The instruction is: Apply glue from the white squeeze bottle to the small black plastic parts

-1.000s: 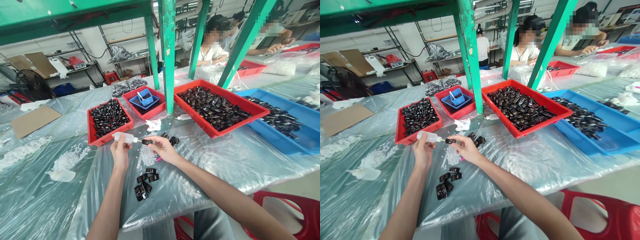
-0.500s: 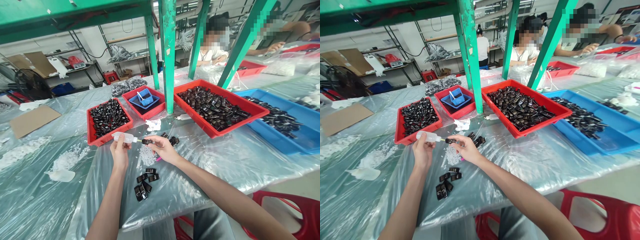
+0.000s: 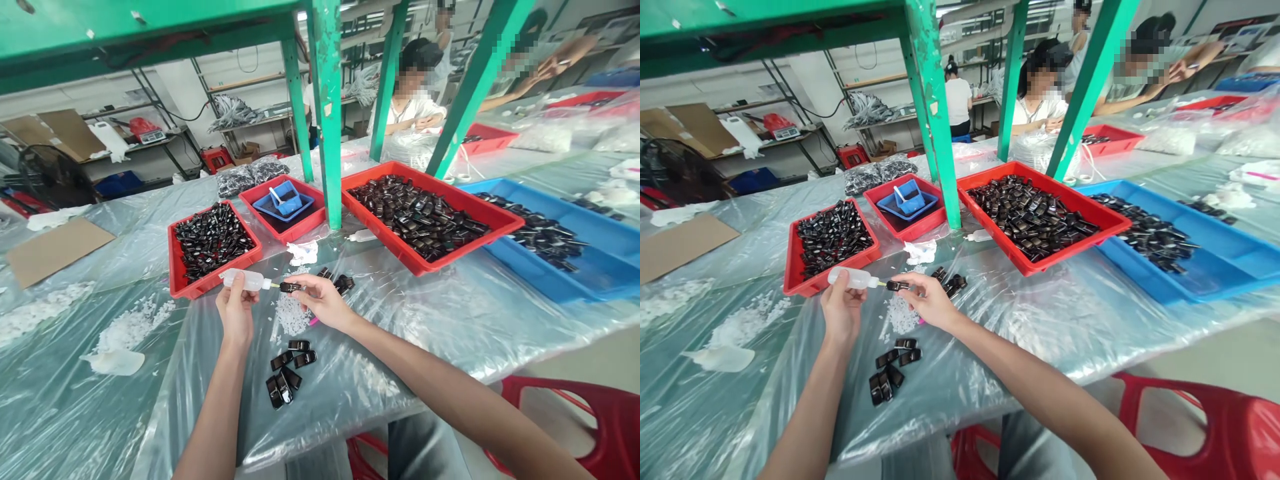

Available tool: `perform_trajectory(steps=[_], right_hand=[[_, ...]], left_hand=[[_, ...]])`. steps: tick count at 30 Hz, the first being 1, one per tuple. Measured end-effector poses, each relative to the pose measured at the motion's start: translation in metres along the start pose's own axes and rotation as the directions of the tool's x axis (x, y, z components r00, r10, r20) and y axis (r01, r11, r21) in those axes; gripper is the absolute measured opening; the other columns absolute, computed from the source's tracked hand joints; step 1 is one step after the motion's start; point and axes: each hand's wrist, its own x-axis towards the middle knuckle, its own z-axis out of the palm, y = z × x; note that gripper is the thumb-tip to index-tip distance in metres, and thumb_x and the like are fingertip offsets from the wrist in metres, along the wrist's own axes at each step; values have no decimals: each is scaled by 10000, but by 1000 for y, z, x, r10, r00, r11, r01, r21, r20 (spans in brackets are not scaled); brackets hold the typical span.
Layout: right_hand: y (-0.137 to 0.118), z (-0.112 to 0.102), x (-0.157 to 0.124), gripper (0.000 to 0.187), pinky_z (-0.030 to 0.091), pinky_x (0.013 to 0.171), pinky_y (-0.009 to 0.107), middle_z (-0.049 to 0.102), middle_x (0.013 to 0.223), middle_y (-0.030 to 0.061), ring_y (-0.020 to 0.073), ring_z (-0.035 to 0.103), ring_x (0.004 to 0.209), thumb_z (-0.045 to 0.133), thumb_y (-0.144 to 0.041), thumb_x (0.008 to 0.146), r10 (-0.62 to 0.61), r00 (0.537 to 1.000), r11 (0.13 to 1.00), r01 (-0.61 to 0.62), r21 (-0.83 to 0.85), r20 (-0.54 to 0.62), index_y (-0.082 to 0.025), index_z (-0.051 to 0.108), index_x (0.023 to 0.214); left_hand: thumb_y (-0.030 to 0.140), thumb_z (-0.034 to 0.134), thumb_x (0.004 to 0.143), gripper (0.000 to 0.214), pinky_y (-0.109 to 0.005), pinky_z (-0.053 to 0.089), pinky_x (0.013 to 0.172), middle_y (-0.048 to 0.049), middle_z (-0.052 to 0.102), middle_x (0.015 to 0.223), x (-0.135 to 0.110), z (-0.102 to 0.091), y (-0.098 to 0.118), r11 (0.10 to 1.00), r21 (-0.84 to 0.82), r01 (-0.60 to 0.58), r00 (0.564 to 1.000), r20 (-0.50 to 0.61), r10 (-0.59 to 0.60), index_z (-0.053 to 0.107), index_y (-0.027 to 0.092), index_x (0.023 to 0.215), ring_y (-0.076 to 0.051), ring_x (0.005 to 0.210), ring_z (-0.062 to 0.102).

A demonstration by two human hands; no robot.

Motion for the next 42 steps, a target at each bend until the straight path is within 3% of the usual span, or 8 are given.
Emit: perform_trajectory(steps=[5, 9, 17, 21, 26, 30, 33, 42], right_hand=[[0, 0, -1, 284, 465, 520, 225, 684, 831, 22, 98, 524, 535, 638, -296, 904, -3, 1000, 998, 2, -66, -14, -196, 676, 1167], [-11, -15, -4, 225, 470, 585, 226, 710, 851, 29, 111, 549, 601, 618, -271, 917, -67, 997, 934, 53, -354, -28, -187, 725, 1097], [-41, -91, -26, 213, 502, 736, 284, 716, 1039, 62, 142, 621, 713, 566, -220, 943, -32, 997, 552, 72, -831, 65, -209, 725, 1083], [-55, -106, -29, 282, 505, 760, 312, 670, 1126, 78, 158, 636, 759, 556, -195, 942, -4, 998, 401, 63, -914, 67, -213, 653, 1206], [-63, -63, -34, 207, 497, 738, 291, 683, 1063, 53, 156, 641, 762, 543, -242, 975, 29, 983, 419, 154, -895, 182, -218, 655, 1147], [-64, -12, -48, 200, 492, 747, 292, 679, 1061, 66, 196, 663, 898, 554, -305, 987, 151, 882, 373, 368, -852, 447, -219, 661, 1132], [-65, 12, -57, 283, 496, 761, 314, 655, 1124, 90, 249, 649, 1000, 649, -310, 933, 242, 806, 283, 475, -833, 541, -204, 626, 1194], [-65, 17, -56, 166, 452, 686, 296, 660, 1046, 79, 222, 650, 903, 539, -192, 969, 289, 794, 166, 509, -845, 535, -181, 626, 1110]], left_hand=[[474, 781, 728, 379, -239, 353, 499, 10, 585, 586, 2, -2, -3, 1000, 3, 27, 1000, 4, -27, 593, 146, 713, -96, 485, 480], [471, 792, 692, 384, -240, 340, 495, 19, 578, 585, 7, -3, -5, 998, -31, 46, 998, -47, -47, 586, 148, 712, -93, 479, 471], [461, 797, 668, 383, -235, 323, 484, 42, 522, 543, 7, -3, -4, 996, -74, 42, 997, -58, -47, 567, 158, 704, -94, 472, 466], [480, 793, 668, 392, -233, 324, 478, 40, 522, 544, 6, -2, -3, 996, -82, 45, 997, -60, -50, 575, 156, 710, -88, 465, 451], [527, 778, 668, 420, -228, 306, 463, 33, 525, 540, 8, -1, -4, 997, -71, 28, 995, -93, -34, 583, 155, 690, -82, 455, 435], [559, 773, 668, 444, -229, 303, 459, 30, 513, 525, 11, -3, -5, 997, -76, 33, 994, -103, -40, 585, 157, 672, -82, 446, 427], [561, 766, 683, 441, -232, 297, 458, 25, 511, 518, 13, -4, -6, 996, -79, 30, 994, -98, -38, 593, 156, 669, -84, 444, 433], [565, 740, 714, 438, -235, 284, 458, 21, 511, 509, 11, -2, -7, 998, -58, 36, 996, -76, -40, 596, 155, 661, -87, 441, 429]])
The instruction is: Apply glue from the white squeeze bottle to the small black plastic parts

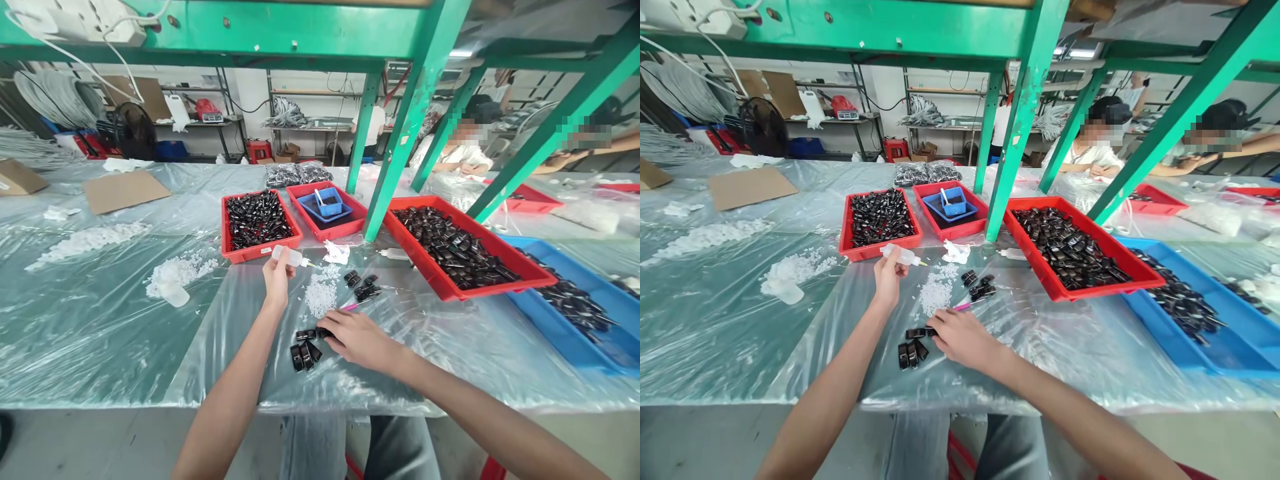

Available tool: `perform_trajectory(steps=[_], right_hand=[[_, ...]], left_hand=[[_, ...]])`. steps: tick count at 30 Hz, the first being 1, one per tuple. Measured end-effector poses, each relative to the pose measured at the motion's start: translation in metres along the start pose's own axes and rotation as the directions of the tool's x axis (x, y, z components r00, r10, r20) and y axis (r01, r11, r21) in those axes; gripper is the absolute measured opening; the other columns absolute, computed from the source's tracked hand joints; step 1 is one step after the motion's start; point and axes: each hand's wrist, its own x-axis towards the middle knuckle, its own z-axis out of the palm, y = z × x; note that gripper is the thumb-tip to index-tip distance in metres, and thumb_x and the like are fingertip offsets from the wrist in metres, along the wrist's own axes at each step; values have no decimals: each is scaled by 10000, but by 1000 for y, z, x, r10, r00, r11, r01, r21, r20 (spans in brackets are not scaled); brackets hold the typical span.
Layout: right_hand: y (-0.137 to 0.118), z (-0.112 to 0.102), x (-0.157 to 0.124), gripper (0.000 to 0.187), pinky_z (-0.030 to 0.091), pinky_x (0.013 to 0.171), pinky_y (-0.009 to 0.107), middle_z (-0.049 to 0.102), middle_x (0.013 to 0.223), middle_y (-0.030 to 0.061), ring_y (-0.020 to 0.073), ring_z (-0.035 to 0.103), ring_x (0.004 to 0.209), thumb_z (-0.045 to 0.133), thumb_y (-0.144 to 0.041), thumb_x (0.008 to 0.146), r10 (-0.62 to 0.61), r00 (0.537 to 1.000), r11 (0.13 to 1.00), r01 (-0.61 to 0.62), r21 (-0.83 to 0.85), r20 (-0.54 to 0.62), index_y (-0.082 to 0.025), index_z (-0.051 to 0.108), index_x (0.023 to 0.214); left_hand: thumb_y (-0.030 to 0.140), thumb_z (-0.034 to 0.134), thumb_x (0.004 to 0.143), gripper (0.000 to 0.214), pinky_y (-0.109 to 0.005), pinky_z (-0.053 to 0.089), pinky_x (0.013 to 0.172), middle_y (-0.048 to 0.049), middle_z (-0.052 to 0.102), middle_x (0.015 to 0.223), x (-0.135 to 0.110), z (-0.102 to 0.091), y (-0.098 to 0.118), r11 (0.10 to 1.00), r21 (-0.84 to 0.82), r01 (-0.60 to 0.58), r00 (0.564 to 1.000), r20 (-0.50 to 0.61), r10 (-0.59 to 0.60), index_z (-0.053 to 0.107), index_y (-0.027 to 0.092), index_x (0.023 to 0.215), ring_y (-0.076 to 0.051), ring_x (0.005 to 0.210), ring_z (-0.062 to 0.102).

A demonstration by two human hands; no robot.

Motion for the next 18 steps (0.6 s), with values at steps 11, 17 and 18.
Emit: perform_trajectory(steps=[11, 17, 18], right_hand=[[3, 14, 6, 126, 438, 648, 281, 634, 1042, 96, 216, 624, 917, 583, -206, 934, 15, 996, 1000, -15, 0, -93, -162, 670, 1014], [11, 20, -7, 180, 405, 628, 256, 679, 873, 26, 163, 620, 745, 593, -236, 936, 173, 965, 935, -97, 341, -198, -192, 640, 1104], [12, 21, -10, 181, 400, 626, 255, 688, 871, 23, 161, 622, 736, 595, -236, 933, 188, 962, 920, -102, 377, -198, -191, 632, 1104]], left_hand=[[572, 739, 723, 443, -232, 285, 468, 20, 517, 520, 0, -2, 0, 1000, 19, 2, 1000, 3, -2, 625, 144, 697, -85, 454, 430], [562, 745, 715, 434, -233, 286, 458, 20, 511, 518, 0, -1, 0, 1000, 1, 7, 1000, -7, -7, 605, 152, 683, -88, 450, 433], [560, 745, 716, 433, -233, 283, 455, 19, 511, 520, -1, -1, -1, 1000, -1, 10, 1000, -6, -10, 603, 153, 681, -88, 450, 433]])
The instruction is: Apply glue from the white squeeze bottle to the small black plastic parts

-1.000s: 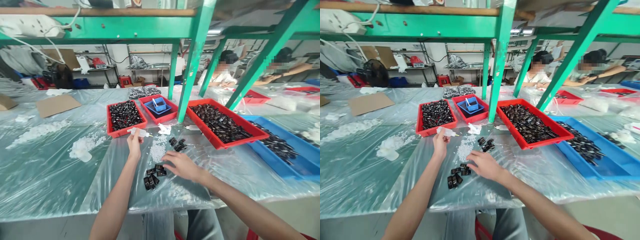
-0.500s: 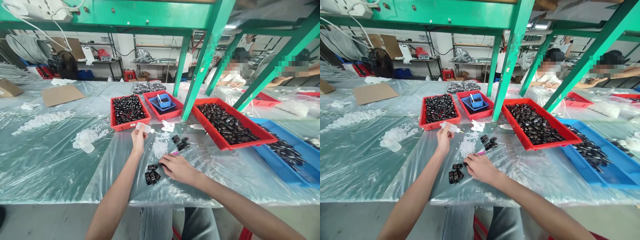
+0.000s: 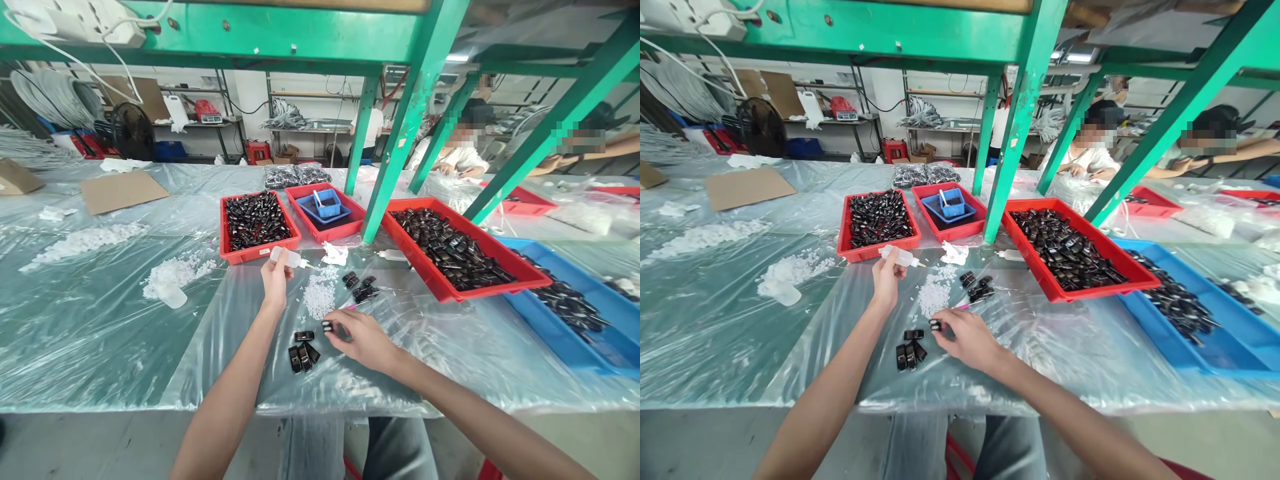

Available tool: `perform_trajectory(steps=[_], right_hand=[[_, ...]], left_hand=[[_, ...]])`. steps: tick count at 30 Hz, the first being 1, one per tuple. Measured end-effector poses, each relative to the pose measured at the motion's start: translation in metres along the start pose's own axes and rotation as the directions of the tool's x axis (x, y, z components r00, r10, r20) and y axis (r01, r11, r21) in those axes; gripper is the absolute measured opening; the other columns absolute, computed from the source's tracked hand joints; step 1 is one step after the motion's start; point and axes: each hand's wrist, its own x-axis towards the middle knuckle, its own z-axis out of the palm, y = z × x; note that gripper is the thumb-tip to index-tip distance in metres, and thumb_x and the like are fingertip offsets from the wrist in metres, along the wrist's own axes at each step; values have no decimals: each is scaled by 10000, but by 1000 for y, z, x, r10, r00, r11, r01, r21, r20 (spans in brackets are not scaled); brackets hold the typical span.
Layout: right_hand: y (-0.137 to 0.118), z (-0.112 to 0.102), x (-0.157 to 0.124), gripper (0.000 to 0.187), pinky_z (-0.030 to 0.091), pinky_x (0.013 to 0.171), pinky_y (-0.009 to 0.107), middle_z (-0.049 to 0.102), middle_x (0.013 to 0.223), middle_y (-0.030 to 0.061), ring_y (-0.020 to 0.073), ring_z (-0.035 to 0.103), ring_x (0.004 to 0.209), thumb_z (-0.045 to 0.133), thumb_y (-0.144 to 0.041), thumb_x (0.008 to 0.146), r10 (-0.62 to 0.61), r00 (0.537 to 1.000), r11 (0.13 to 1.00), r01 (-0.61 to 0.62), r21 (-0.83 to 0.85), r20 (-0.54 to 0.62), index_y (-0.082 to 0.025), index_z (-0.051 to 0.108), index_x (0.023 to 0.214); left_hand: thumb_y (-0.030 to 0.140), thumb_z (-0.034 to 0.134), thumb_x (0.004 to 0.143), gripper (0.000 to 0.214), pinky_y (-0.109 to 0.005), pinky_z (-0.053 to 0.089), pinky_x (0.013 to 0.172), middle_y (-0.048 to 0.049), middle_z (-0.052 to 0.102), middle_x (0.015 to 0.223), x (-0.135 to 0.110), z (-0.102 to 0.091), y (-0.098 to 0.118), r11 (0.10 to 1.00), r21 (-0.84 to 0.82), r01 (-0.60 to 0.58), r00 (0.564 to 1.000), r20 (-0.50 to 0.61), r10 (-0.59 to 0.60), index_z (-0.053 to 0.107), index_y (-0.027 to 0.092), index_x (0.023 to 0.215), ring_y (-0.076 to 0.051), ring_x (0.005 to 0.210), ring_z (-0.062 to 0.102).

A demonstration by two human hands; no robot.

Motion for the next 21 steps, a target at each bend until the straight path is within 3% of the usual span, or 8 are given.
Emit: perform_trajectory(steps=[7, 15, 21], right_hand=[[3, -3, -6, 175, 407, 666, 267, 719, 934, 31, 179, 652, 778, 594, -241, 924, 25, 999, 1000, -26, 13, 40, -208, 615, 1094], [8, -19, -8, 149, 471, 765, 303, 697, 1077, 72, 231, 662, 974, 595, -220, 908, 37, 996, 982, -20, -187, 87, -197, 617, 1053], [7, -12, -10, 184, 509, 747, 322, 652, 1129, 121, 276, 621, 1084, 592, -258, 937, -4, 988, 949, 53, -312, 153, -168, 616, 1096]], left_hand=[[553, 757, 708, 429, -232, 289, 461, 19, 513, 531, 0, 0, -2, 1000, 10, 4, 1000, 7, -4, 615, 148, 701, -86, 455, 433], [546, 760, 703, 419, -233, 282, 460, 19, 522, 531, 0, -1, -3, 1000, 10, -3, 1000, -3, 3, 616, 153, 706, -88, 453, 435], [547, 760, 706, 417, -234, 291, 463, 16, 525, 531, 1, -1, -3, 1000, 14, -9, 1000, 2, 9, 621, 154, 698, -90, 456, 436]])
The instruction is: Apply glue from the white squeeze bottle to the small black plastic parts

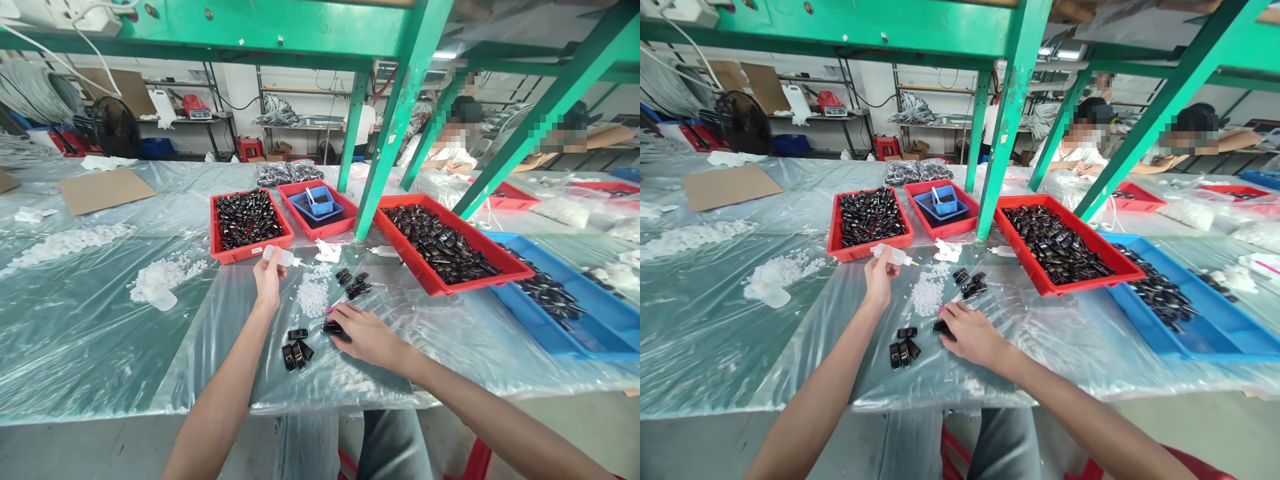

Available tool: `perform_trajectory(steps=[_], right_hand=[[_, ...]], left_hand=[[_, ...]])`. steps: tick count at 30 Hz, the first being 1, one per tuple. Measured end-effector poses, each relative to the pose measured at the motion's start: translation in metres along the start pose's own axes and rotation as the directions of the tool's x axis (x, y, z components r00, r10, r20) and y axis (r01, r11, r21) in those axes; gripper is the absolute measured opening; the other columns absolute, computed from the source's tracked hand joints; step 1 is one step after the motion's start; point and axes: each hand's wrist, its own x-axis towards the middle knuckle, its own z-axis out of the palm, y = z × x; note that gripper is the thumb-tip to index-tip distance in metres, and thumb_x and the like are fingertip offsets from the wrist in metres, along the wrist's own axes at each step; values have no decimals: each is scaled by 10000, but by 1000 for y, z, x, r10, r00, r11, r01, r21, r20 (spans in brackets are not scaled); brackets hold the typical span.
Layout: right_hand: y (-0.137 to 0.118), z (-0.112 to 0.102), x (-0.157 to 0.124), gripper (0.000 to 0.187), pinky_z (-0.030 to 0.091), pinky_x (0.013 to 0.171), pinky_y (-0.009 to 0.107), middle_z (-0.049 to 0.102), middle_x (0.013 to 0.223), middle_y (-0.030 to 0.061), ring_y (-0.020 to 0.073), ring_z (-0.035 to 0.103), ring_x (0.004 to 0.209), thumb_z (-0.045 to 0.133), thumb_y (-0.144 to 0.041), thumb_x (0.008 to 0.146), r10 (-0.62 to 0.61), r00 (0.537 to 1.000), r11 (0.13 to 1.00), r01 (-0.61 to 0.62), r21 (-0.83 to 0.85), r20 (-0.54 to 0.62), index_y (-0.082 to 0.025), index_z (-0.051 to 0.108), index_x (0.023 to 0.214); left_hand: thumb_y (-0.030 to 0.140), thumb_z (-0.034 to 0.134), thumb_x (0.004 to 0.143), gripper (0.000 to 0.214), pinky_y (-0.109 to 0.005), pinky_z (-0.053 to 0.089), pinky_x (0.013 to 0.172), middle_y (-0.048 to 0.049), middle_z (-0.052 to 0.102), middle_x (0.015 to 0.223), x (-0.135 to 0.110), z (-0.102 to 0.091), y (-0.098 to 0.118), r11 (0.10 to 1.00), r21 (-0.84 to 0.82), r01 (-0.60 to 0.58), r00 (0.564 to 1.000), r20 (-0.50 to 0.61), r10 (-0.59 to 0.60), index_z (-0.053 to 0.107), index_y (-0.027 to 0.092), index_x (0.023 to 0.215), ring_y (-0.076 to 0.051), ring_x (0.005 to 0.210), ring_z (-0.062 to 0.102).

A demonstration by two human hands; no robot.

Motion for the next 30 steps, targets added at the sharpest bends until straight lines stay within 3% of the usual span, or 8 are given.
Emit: perform_trajectory(steps=[4, 8, 10, 12, 15, 19, 24, 30], right_hand=[[-2, 2, 3, 148, 503, 731, 328, 647, 1090, 119, 275, 625, 1033, 528, -272, 988, -25, 999, 999, 26, 37, -20, -178, 611, 1066], [6, 3, 11, 162, 490, 756, 338, 664, 960, 77, 220, 632, 871, 459, -298, 1012, 61, 995, 904, -23, 427, -77, -198, 573, 1070], [11, 6, 21, 191, 480, 671, 304, 653, 907, 49, 173, 612, 739, 463, -360, 998, 155, 986, 690, -69, 720, -54, -206, 552, 1068], [16, 8, 32, 233, 412, 518, 246, 628, 905, 37, 142, 587, 653, 529, -423, 941, 255, 966, 364, -132, 922, 38, -211, 544, 1036], [22, 8, 52, 264, 270, 396, 196, 587, 881, 22, 118, 558, 598, 630, -385, 815, 351, 916, -82, -176, 981, 193, -204, 550, 990], [27, 4, 73, 195, 157, 369, 177, 488, 704, -42, 66, 377, 466, 559, -272, 723, 367, 888, -365, -137, 921, 277, -195, 521, 898], [23, 3, 87, 152, 76, 374, 177, 412, 633, -76, 49, 216, 427, 519, -323, 734, 358, 878, -374, -177, 911, 317, -199, 480, 812], [15, 4, 87, 216, 79, 373, 179, 304, 563, -87, 44, 130, 435, 553, -334, 788, 389, 888, -147, -203, 968, 245, -200, 429, 673]], left_hand=[[559, 758, 707, 428, -234, 294, 467, 12, 529, 538, 0, 0, -1, 1000, 8, -3, 1000, -3, 3, 623, 153, 700, -89, 459, 441], [565, 746, 721, 430, -234, 294, 467, 14, 521, 534, 0, -1, 0, 1000, 15, 2, 1000, 1, -2, 611, 157, 687, -89, 459, 440], [560, 744, 724, 427, -234, 301, 469, 15, 522, 537, -1, -1, 0, 1000, 18, 1, 1000, -2, -1, 604, 159, 682, -89, 460, 439], [555, 749, 720, 424, -232, 309, 471, 17, 523, 539, -2, 0, 0, 1000, 18, -3, 1000, -1, 3, 600, 159, 682, -87, 463, 438], [555, 753, 714, 428, -230, 316, 472, 22, 520, 537, -3, 0, 1, 1000, 19, -1, 1000, -2, 1, 592, 159, 688, -86, 461, 436], [572, 740, 719, 443, -232, 312, 473, 27, 521, 539, -3, 0, 1, 999, 39, 8, 1000, -6, -8, 594, 154, 706, -83, 453, 431], [569, 741, 720, 441, -232, 310, 472, 26, 528, 544, -1, -1, 0, 999, 43, 11, 1000, -2, -11, 592, 154, 708, -85, 457, 438], [574, 737, 718, 442, -229, 305, 465, 28, 521, 532, -2, -1, -1, 999, 50, -10, 1000, -8, 10, 600, 154, 710, -84, 452, 430]])
